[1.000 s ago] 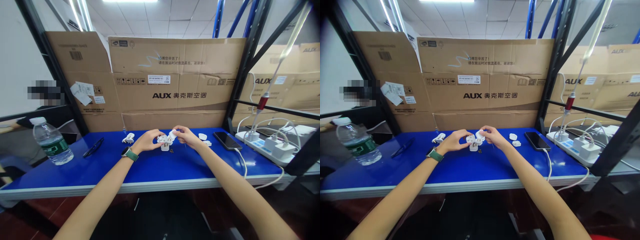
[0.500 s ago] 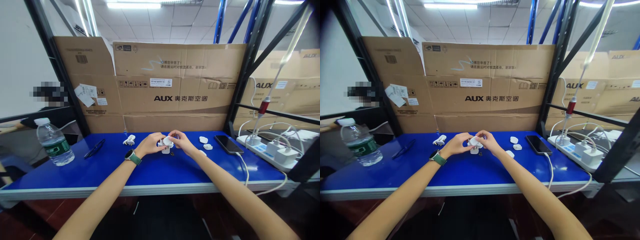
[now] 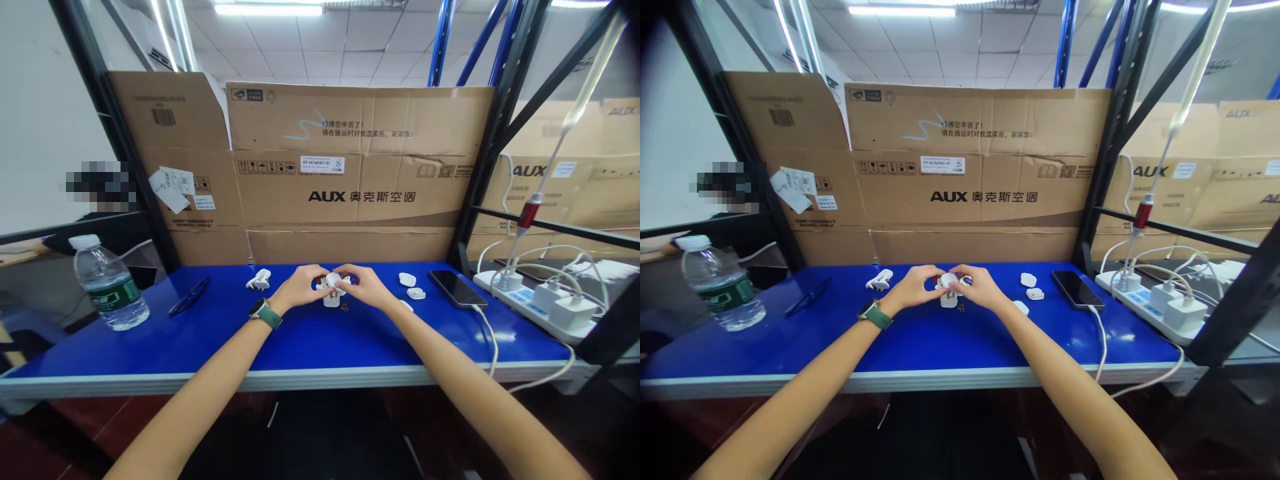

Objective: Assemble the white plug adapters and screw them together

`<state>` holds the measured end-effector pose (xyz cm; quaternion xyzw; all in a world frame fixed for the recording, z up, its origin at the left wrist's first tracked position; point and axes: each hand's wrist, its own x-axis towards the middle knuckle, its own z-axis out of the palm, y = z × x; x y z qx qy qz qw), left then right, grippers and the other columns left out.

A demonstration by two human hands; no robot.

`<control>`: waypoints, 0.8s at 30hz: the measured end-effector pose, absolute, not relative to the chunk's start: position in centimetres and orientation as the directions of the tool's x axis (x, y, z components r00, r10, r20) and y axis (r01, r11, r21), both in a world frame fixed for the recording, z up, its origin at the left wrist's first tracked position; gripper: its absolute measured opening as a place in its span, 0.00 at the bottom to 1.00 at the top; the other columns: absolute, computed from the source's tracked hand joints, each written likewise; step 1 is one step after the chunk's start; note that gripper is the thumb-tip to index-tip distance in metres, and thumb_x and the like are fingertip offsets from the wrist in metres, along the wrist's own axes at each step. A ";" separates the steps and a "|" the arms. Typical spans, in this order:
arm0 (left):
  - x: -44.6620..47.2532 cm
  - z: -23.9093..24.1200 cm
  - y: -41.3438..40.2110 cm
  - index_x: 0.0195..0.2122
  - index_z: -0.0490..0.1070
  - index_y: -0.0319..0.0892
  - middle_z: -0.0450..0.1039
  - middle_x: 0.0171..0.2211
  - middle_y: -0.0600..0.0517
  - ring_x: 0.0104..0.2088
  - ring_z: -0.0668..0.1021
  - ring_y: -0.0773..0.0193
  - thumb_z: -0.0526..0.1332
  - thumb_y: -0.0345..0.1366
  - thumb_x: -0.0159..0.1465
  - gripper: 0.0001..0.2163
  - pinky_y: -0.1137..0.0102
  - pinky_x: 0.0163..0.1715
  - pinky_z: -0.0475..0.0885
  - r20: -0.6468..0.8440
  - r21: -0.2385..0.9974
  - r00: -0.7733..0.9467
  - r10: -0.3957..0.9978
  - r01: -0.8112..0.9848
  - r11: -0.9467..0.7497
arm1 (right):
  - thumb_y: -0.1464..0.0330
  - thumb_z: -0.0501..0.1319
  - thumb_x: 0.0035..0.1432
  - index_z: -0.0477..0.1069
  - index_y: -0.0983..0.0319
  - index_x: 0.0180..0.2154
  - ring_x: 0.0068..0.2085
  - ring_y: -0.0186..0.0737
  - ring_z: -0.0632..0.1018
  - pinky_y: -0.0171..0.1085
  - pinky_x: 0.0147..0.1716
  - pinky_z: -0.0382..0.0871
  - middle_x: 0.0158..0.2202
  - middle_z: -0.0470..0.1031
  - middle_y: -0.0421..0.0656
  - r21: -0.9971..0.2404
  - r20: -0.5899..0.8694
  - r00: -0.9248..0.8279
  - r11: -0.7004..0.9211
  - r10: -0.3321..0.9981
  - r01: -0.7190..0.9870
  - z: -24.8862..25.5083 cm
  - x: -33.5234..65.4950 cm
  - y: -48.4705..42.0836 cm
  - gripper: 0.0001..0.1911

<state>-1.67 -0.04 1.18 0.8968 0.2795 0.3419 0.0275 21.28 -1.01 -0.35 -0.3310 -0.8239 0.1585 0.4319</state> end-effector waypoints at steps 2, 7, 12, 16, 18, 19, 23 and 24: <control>-1.7 1.2 0.0 0.44 0.78 0.40 0.79 0.36 0.49 0.34 0.78 0.62 0.68 0.43 0.61 0.14 0.70 0.37 0.71 0.603 0.307 0.580 0.548 0.465 -0.830 | 0.61 0.69 0.55 0.75 0.61 0.50 0.44 0.44 0.79 0.39 0.46 0.69 0.45 0.81 0.46 -0.542 0.607 -0.450 0.755 0.655 0.368 -0.1 21.5 -1.0 0.21; -1.4 1.2 0.2 0.41 0.80 0.41 0.81 0.38 0.49 0.38 0.80 0.59 0.71 0.41 0.57 0.14 0.68 0.42 0.73 0.599 0.485 0.490 0.634 0.407 -0.774 | 0.62 0.70 0.53 0.74 0.61 0.44 0.44 0.44 0.80 0.40 0.45 0.70 0.41 0.81 0.44 -0.576 0.628 -0.416 0.752 0.658 0.321 -0.3 21.5 -0.7 0.17; -1.3 0.7 0.7 0.46 0.79 0.39 0.81 0.42 0.46 0.41 0.82 0.56 0.74 0.40 0.53 0.20 0.64 0.45 0.76 0.567 0.659 0.462 0.683 0.243 -0.712 | 0.61 0.70 0.53 0.73 0.61 0.41 0.42 0.43 0.81 0.39 0.44 0.71 0.40 0.81 0.44 -0.627 0.636 -0.349 0.725 0.688 0.286 -0.7 21.2 -0.7 0.16; -1.3 0.5 0.8 0.47 0.79 0.40 0.81 0.44 0.45 0.42 0.82 0.55 0.73 0.42 0.53 0.21 0.62 0.47 0.76 0.565 0.671 0.444 0.696 0.244 -0.700 | 0.61 0.68 0.55 0.74 0.61 0.41 0.41 0.43 0.81 0.38 0.42 0.70 0.38 0.81 0.44 -0.589 0.664 -0.334 0.743 0.669 0.318 -0.8 21.2 -0.5 0.14; -1.1 0.4 0.9 0.48 0.79 0.40 0.81 0.44 0.45 0.42 0.82 0.54 0.73 0.44 0.55 0.21 0.62 0.47 0.76 0.548 0.681 0.436 0.714 0.262 -0.683 | 0.61 0.67 0.58 0.75 0.61 0.41 0.40 0.42 0.80 0.37 0.41 0.69 0.38 0.81 0.43 -0.541 0.678 -0.350 0.761 0.647 0.358 -0.8 21.4 -0.4 0.12; -1.1 0.3 1.0 0.48 0.79 0.39 0.81 0.44 0.44 0.42 0.82 0.54 0.72 0.44 0.55 0.21 0.62 0.46 0.76 0.536 0.696 0.433 0.725 0.260 -0.670 | 0.61 0.67 0.59 0.76 0.61 0.40 0.39 0.41 0.80 0.37 0.40 0.69 0.37 0.81 0.43 -0.512 0.682 -0.360 0.767 0.637 0.386 -0.7 21.4 -0.4 0.12; -0.7 -0.1 1.5 0.45 0.80 0.37 0.82 0.43 0.43 0.43 0.82 0.52 0.71 0.46 0.56 0.20 0.61 0.45 0.77 0.485 0.780 0.426 0.764 0.184 -0.598 | 0.59 0.67 0.59 0.77 0.60 0.42 0.39 0.42 0.78 0.36 0.39 0.66 0.39 0.80 0.45 -0.357 0.660 -0.417 0.749 0.625 0.558 -0.4 21.5 -0.9 0.14; -0.7 -0.2 1.6 0.44 0.80 0.37 0.82 0.43 0.43 0.42 0.83 0.52 0.71 0.46 0.56 0.20 0.62 0.44 0.77 0.468 0.797 0.428 0.773 0.174 -0.579 | 0.59 0.67 0.59 0.77 0.60 0.44 0.40 0.43 0.78 0.37 0.39 0.66 0.40 0.79 0.46 -0.311 0.644 -0.433 0.733 0.631 0.604 -0.3 21.5 -1.1 0.15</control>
